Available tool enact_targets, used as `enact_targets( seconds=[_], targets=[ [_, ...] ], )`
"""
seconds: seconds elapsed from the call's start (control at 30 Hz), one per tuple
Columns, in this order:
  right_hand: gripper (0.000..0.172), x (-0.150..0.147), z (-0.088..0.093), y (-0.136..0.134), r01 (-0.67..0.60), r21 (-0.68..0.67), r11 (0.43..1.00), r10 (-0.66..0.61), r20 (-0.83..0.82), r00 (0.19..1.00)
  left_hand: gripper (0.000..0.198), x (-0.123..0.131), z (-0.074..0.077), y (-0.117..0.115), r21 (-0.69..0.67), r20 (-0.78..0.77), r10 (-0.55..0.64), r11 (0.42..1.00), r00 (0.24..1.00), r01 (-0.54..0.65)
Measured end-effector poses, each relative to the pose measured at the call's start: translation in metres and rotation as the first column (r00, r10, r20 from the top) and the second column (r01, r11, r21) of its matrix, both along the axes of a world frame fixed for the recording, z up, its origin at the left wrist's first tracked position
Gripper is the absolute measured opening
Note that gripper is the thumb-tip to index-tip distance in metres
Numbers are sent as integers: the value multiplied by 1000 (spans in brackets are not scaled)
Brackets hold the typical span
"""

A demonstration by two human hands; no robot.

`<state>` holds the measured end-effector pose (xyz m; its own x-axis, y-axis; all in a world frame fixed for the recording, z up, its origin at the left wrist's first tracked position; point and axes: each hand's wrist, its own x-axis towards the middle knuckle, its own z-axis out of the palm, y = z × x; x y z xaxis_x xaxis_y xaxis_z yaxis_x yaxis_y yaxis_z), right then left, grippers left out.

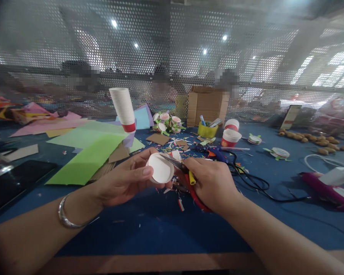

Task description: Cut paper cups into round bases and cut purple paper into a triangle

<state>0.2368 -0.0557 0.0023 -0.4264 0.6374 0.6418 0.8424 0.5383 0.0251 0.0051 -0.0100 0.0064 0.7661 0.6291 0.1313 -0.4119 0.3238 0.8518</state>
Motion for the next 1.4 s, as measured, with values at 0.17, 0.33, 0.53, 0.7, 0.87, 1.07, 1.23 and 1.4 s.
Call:
enact_targets(
  seconds=[0.17,0.33,0.53,0.7,0.87,1.07,1.23,1.4],
  targets=[
    [15,2,-1,0,3,-28,1000,-3,15,1000,26,-1,1,1,34,-5,-26,999,1000,26],
    [16,3,-1,-1,24,-11,1000,-24,11,1000,32,-1,0,2,51,-11,-21,998,1000,21],
    [15,4,-1,0,24,0,1000,-24,27,999,29,-2,0,2,73,-14,-30,997,999,31],
    [17,5,-1,-1,31,-12,999,-31,23,999,26,-2,2,2,61,-13,-34,998,999,35],
    [17,6,-1,1,34,-45,998,-34,1,999,23,-1,4,1,37,-7,-28,999,1000,28],
    [17,7,-3,1,40,-81,996,-42,-15,999,22,-2,4,1,-15,-7,-10,1000,1000,9],
    [29,1,-2,1,23,-108,994,-41,-167,985,26,-3,5,2,-38,-13,9,999,1000,-9],
    [46,-5,2,3,-14,-175,984,-70,-462,884,27,-1,5,3,-53,-15,47,997,999,-48]
  ],
)
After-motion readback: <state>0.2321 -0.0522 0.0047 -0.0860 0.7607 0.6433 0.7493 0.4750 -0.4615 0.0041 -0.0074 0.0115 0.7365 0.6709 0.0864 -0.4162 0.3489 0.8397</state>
